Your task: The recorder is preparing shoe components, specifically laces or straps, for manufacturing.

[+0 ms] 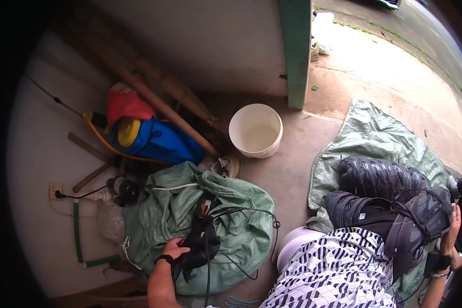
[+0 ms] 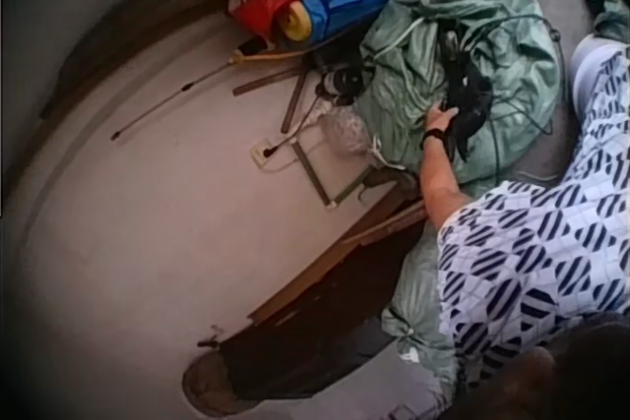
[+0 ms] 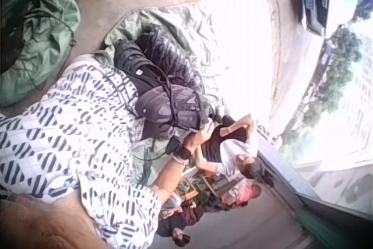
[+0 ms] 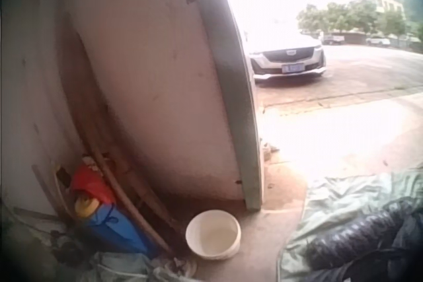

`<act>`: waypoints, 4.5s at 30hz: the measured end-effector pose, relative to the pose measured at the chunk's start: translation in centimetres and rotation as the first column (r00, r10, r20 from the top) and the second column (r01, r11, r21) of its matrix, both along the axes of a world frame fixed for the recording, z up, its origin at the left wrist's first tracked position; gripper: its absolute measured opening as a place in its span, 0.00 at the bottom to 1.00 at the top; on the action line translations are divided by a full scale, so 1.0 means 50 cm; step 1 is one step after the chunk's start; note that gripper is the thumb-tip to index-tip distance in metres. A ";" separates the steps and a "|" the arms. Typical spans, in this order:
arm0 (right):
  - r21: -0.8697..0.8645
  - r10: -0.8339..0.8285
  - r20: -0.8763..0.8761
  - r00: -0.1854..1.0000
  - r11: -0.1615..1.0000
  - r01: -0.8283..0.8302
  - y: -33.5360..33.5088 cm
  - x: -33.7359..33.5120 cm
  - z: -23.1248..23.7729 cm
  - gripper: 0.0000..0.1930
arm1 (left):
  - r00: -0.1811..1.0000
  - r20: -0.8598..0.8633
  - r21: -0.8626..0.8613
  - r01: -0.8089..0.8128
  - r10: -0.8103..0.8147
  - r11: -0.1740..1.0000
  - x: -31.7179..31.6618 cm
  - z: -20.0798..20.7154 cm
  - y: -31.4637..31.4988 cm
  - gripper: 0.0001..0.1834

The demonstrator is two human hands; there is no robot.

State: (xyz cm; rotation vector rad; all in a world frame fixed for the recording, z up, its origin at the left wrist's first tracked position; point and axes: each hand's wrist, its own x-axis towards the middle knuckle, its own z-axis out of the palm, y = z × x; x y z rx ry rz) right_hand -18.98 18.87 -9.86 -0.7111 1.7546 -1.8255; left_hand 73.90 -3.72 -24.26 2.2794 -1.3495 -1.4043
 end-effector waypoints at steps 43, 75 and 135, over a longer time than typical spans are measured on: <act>0.377 0.181 -0.758 0.627 0.906 0.194 0.003 -0.007 -0.031 0.23 | 0.883 0.454 -0.245 0.256 -0.123 0.935 -0.077 0.094 0.037 0.12; 0.426 0.233 -0.832 0.503 0.849 0.312 0.003 0.004 -0.019 0.23 | 0.913 0.393 -0.360 0.262 -0.109 0.896 -0.088 0.066 -0.030 0.12; -0.007 0.036 -0.142 0.989 0.999 -0.038 -0.014 -0.014 -0.036 0.20 | 0.825 0.560 -0.626 0.362 0.075 0.691 -0.241 0.118 -0.028 0.09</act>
